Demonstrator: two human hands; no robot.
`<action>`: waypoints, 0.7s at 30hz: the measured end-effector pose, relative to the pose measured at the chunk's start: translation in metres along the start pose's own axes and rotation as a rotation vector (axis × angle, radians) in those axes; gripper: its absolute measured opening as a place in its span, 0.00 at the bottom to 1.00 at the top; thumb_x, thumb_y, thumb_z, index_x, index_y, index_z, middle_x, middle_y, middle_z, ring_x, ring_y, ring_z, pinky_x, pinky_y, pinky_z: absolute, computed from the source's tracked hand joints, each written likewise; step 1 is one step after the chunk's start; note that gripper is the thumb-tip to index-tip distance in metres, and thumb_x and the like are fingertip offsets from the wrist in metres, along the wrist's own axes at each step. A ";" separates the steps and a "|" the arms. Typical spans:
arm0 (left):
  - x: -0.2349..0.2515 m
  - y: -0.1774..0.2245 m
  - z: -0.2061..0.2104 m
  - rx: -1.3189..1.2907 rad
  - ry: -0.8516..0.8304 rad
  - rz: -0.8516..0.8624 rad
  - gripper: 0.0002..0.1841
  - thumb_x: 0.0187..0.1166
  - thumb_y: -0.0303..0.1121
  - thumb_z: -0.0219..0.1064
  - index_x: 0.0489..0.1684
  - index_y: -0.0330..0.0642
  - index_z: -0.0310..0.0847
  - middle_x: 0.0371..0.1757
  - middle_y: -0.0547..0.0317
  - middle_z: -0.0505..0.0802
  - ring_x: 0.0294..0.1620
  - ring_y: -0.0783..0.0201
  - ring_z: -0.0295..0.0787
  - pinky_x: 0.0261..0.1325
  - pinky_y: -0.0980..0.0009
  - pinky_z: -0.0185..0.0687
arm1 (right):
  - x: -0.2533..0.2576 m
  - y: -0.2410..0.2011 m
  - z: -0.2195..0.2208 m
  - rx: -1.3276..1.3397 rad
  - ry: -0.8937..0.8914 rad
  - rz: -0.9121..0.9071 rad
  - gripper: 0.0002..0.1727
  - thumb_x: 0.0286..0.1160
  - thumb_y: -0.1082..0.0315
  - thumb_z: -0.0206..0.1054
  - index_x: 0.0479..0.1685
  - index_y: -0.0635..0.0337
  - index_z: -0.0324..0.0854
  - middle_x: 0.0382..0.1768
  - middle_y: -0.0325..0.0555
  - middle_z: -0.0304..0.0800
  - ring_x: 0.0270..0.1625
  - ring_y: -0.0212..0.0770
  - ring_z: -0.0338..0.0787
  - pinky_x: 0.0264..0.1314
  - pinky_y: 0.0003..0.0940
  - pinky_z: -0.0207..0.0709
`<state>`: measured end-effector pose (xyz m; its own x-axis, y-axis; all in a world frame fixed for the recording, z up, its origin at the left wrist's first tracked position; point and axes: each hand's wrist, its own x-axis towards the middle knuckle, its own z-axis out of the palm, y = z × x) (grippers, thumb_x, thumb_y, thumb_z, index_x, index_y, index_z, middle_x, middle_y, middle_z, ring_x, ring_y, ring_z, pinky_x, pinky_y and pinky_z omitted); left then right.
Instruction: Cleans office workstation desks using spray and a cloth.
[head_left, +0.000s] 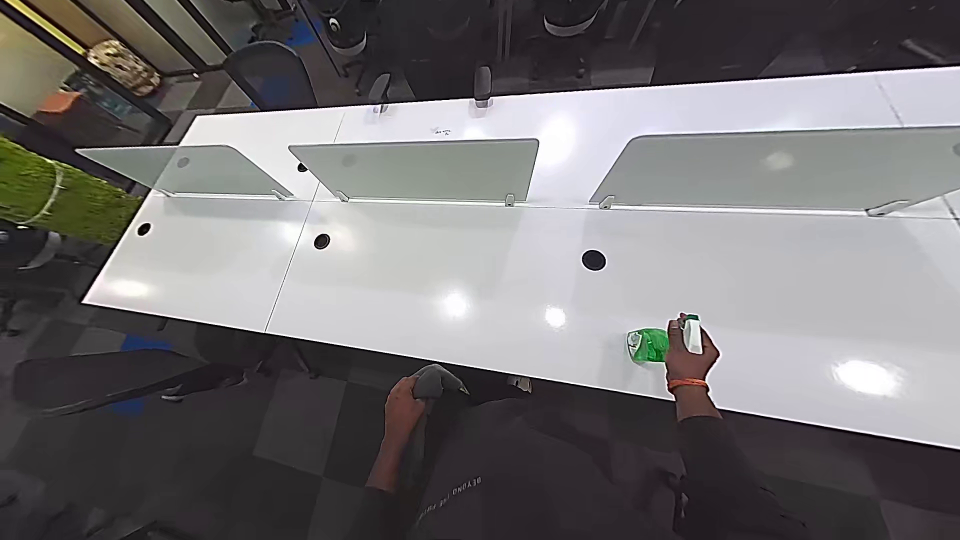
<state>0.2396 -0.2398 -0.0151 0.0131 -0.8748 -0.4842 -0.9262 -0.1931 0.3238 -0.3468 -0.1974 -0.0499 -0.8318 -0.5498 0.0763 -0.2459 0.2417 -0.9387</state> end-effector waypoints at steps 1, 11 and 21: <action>-0.001 0.005 -0.001 -0.029 0.020 0.004 0.21 0.67 0.36 0.78 0.61 0.46 0.91 0.59 0.51 0.94 0.64 0.51 0.91 0.71 0.45 0.83 | 0.003 0.003 -0.001 0.004 0.004 0.003 0.26 0.80 0.67 0.71 0.70 0.78 0.78 0.68 0.66 0.86 0.71 0.38 0.87 0.78 0.28 0.76; 0.010 0.067 -0.017 -0.491 -0.001 -0.006 0.16 0.63 0.42 0.84 0.39 0.39 0.92 0.36 0.52 0.96 0.40 0.58 0.94 0.54 0.50 0.88 | 0.004 0.023 -0.016 -0.061 -0.138 0.055 0.62 0.56 0.65 0.86 0.92 0.70 0.45 0.84 0.70 0.66 0.82 0.53 0.75 0.83 0.42 0.73; -0.004 0.103 -0.011 -1.134 -0.162 0.020 0.11 0.76 0.31 0.73 0.47 0.30 0.86 0.36 0.50 0.95 0.36 0.62 0.94 0.46 0.63 0.92 | -0.122 0.025 -0.011 -0.355 -0.410 0.357 0.56 0.65 0.56 0.83 0.89 0.72 0.53 0.81 0.80 0.65 0.82 0.73 0.71 0.82 0.64 0.68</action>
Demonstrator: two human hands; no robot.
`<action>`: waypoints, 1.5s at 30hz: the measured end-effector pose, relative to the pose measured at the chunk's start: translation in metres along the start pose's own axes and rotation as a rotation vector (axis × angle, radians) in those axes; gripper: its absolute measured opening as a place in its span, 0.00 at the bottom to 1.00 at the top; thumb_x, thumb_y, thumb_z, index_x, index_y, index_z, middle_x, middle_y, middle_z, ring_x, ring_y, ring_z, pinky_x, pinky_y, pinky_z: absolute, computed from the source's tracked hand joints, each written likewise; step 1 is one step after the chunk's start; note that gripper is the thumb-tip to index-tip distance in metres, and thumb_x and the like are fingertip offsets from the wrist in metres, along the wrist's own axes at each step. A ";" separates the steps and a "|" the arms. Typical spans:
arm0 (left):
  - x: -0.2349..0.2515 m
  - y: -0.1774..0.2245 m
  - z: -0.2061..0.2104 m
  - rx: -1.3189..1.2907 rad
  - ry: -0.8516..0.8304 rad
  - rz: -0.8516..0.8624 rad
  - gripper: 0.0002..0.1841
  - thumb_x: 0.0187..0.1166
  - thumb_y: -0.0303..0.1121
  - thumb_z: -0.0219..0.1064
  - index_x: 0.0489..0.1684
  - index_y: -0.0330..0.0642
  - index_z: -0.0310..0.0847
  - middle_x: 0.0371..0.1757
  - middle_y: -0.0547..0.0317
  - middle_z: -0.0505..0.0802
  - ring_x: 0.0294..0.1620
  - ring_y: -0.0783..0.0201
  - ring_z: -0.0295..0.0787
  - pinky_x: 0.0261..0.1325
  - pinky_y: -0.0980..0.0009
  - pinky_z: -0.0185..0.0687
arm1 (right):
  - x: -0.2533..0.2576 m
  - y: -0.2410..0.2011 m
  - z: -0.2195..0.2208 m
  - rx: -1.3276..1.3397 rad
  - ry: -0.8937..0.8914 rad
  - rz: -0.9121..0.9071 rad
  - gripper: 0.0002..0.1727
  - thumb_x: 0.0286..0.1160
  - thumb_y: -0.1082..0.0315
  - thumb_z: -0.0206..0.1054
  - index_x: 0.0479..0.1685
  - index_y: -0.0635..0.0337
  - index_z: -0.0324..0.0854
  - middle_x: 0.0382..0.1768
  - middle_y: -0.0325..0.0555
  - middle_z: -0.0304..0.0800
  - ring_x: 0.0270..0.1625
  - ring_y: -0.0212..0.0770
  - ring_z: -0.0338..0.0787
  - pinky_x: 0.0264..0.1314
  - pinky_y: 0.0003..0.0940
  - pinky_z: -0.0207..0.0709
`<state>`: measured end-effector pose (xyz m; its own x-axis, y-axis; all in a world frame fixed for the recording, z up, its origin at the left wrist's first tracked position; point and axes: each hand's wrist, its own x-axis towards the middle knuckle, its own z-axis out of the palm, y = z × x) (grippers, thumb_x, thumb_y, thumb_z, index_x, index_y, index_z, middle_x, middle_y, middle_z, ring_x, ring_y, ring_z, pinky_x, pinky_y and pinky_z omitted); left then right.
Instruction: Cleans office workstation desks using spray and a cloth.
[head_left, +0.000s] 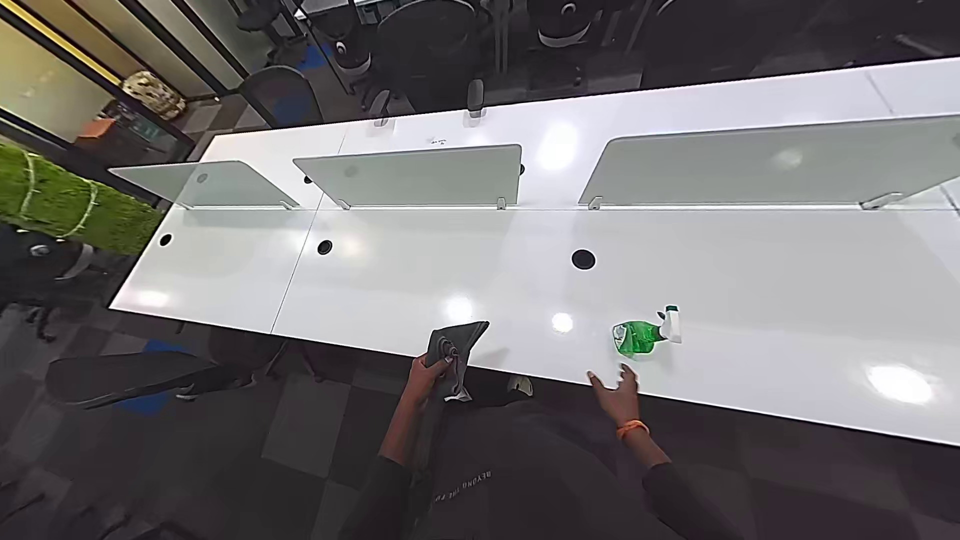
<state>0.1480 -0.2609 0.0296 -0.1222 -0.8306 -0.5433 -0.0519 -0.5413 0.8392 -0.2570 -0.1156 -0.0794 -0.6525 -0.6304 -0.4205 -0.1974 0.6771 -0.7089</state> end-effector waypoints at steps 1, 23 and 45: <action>-0.001 0.000 0.003 -0.024 -0.040 -0.002 0.12 0.77 0.31 0.72 0.48 0.30 0.85 0.36 0.50 0.96 0.37 0.61 0.95 0.47 0.62 0.93 | -0.004 -0.002 0.009 -0.006 -0.084 -0.082 0.53 0.65 0.58 0.83 0.89 0.70 0.56 0.82 0.76 0.66 0.81 0.70 0.73 0.80 0.62 0.71; -0.030 0.012 0.049 -0.301 -0.432 0.112 0.24 0.61 0.42 0.83 0.54 0.45 0.84 0.39 0.64 0.98 0.40 0.72 0.96 0.50 0.69 0.93 | -0.064 -0.129 0.072 0.840 -1.072 -0.231 0.17 0.69 0.75 0.75 0.56 0.55 0.82 0.45 0.35 0.97 0.50 0.32 0.95 0.60 0.35 0.89; 0.005 -0.016 0.068 0.087 -0.197 -0.161 0.24 0.89 0.43 0.64 0.75 0.33 0.77 0.70 0.42 0.89 0.65 0.53 0.92 0.67 0.57 0.88 | -0.043 -0.150 0.073 -0.187 -0.668 -0.572 0.30 0.74 0.59 0.68 0.76 0.62 0.79 0.60 0.56 0.90 0.56 0.48 0.89 0.65 0.46 0.80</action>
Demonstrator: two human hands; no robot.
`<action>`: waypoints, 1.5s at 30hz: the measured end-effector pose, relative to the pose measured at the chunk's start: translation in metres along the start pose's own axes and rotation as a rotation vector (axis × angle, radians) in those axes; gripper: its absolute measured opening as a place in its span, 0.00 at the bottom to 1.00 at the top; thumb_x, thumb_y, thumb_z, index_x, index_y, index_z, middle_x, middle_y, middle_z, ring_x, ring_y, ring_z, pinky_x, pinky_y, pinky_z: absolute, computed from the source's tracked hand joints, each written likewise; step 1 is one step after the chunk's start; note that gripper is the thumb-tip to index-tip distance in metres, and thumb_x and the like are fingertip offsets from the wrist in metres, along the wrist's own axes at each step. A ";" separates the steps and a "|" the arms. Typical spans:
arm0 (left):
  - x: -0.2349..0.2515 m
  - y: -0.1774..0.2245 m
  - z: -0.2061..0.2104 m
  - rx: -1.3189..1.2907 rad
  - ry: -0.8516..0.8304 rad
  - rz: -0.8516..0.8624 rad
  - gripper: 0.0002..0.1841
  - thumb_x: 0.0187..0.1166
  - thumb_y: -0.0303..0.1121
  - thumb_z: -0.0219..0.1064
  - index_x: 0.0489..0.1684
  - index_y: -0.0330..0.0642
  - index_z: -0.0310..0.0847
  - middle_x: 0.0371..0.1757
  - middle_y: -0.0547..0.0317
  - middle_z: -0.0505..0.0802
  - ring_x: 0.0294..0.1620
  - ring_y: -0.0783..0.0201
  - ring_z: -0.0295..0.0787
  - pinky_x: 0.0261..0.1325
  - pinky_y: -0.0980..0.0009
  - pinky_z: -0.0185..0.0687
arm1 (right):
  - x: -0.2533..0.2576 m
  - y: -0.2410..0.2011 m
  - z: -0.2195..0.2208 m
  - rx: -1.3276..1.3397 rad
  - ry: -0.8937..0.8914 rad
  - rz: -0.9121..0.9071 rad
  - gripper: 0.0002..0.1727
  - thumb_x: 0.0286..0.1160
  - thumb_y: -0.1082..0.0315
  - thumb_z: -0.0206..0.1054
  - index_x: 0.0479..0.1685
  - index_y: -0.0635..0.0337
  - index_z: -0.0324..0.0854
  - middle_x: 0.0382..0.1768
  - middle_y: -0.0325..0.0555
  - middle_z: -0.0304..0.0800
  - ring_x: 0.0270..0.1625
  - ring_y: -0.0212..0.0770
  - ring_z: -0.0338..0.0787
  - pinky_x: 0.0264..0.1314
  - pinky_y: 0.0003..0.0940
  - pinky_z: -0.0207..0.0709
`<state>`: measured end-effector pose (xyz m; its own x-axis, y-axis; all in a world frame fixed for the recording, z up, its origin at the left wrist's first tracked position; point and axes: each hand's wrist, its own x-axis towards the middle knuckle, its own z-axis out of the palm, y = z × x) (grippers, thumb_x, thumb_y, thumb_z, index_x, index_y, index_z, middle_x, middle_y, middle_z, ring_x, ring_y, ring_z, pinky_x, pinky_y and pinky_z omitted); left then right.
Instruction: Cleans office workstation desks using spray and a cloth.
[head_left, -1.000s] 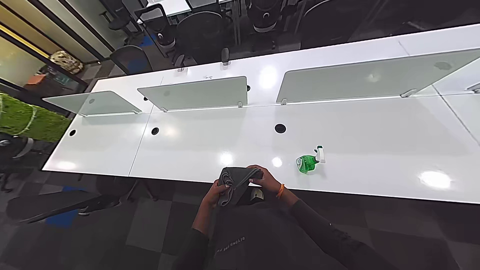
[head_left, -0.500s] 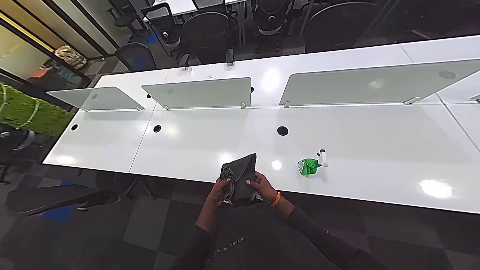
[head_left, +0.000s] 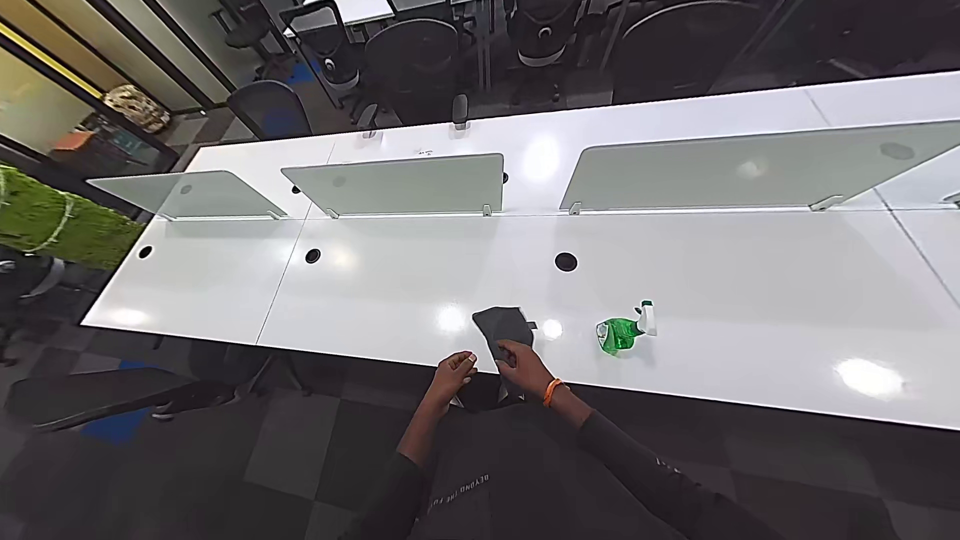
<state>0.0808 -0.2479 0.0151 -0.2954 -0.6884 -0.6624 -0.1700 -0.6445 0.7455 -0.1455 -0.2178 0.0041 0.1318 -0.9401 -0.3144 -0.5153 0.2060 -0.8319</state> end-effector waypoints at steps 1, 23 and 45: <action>0.001 0.003 0.003 -0.008 -0.007 -0.006 0.26 0.89 0.43 0.64 0.77 0.33 0.74 0.70 0.41 0.89 0.63 0.52 0.92 0.65 0.57 0.89 | -0.001 -0.005 0.002 -0.062 -0.074 -0.032 0.29 0.76 0.59 0.67 0.78 0.61 0.79 0.68 0.57 0.88 0.67 0.50 0.88 0.76 0.48 0.77; 0.018 0.024 -0.004 -0.151 0.387 0.046 0.28 0.83 0.28 0.70 0.81 0.31 0.65 0.52 0.34 0.94 0.42 0.50 0.97 0.48 0.57 0.95 | 0.018 0.011 -0.031 -0.416 0.048 -0.194 0.16 0.80 0.62 0.60 0.57 0.48 0.91 0.55 0.49 0.93 0.62 0.55 0.89 0.65 0.60 0.77; 0.025 -0.091 -0.064 0.309 0.452 -0.194 0.40 0.79 0.35 0.74 0.89 0.36 0.55 0.69 0.36 0.89 0.67 0.43 0.90 0.69 0.45 0.85 | -0.041 0.148 0.006 -0.609 0.052 0.073 0.16 0.80 0.64 0.61 0.58 0.51 0.91 0.63 0.50 0.92 0.72 0.57 0.84 0.81 0.69 0.61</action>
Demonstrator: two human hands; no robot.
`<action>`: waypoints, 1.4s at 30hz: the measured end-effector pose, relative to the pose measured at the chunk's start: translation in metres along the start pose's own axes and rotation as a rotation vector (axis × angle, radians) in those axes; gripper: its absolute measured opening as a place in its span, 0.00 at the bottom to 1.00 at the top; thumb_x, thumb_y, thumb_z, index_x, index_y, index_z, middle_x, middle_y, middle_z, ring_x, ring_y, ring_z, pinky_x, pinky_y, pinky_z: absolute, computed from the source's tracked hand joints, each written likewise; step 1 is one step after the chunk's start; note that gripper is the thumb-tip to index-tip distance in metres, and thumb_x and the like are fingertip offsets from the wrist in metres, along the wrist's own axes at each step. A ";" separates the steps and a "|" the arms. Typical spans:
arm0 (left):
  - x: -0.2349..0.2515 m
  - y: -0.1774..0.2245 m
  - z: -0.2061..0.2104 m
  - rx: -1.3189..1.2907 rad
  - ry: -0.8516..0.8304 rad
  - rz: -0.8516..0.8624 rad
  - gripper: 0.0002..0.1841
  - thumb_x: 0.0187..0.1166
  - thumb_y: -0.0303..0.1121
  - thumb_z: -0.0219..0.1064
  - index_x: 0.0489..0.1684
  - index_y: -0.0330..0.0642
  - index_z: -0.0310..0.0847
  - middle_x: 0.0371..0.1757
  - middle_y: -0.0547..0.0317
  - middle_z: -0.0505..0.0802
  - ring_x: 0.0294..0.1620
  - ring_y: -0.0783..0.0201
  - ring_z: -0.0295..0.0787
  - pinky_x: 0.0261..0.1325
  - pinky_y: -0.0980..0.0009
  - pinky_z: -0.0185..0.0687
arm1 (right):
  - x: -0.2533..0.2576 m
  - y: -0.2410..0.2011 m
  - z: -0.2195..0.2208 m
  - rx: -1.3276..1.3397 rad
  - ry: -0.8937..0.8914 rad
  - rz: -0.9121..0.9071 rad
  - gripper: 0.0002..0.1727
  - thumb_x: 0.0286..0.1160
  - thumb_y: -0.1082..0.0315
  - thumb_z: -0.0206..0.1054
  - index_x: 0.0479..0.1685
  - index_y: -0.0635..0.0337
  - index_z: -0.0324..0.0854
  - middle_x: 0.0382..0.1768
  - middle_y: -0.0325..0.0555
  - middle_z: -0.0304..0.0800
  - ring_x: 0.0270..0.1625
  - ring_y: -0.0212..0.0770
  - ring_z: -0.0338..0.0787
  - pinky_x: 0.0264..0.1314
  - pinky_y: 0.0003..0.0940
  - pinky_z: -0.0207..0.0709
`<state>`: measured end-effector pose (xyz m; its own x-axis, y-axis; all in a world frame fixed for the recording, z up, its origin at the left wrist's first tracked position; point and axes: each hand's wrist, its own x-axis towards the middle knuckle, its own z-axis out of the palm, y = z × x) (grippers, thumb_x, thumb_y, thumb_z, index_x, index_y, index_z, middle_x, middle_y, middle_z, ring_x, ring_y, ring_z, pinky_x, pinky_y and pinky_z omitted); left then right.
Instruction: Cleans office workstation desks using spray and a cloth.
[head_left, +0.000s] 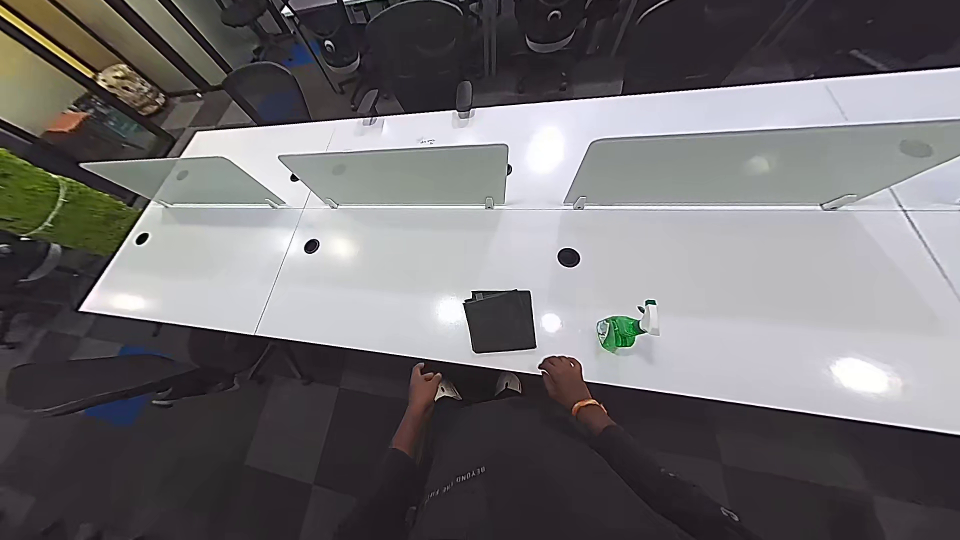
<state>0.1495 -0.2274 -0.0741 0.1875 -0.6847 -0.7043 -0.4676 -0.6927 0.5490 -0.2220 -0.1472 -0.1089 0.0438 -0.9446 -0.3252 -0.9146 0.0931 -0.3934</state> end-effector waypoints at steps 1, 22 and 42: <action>0.003 -0.019 -0.012 0.138 0.022 0.001 0.38 0.80 0.36 0.73 0.88 0.36 0.59 0.71 0.37 0.88 0.70 0.43 0.88 0.73 0.45 0.83 | -0.011 0.007 0.004 -0.012 -0.020 0.035 0.15 0.80 0.63 0.62 0.56 0.52 0.91 0.62 0.50 0.92 0.71 0.57 0.85 0.81 0.68 0.62; 0.029 -0.035 -0.067 0.609 0.039 -0.006 0.36 0.76 0.45 0.72 0.88 0.49 0.68 0.84 0.47 0.78 0.86 0.43 0.71 0.81 0.35 0.68 | 0.122 -0.050 -0.022 0.023 -0.200 -0.131 0.24 0.77 0.66 0.67 0.74 0.46 0.84 0.83 0.50 0.76 0.87 0.58 0.70 0.85 0.64 0.62; 0.183 0.070 -0.086 1.112 -0.390 0.373 0.41 0.75 0.35 0.70 0.94 0.56 0.59 0.95 0.43 0.59 0.92 0.31 0.55 0.83 0.27 0.56 | 0.223 -0.116 0.013 -0.027 -0.394 0.431 0.65 0.47 0.59 0.88 0.95 0.25 0.52 0.96 0.59 0.38 0.94 0.76 0.41 0.67 0.82 0.72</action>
<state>0.2253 -0.4206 -0.1260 -0.2956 -0.5540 -0.7783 -0.9528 0.2297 0.1984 -0.1012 -0.3641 -0.1468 -0.1930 -0.6349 -0.7481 -0.8929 0.4297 -0.1342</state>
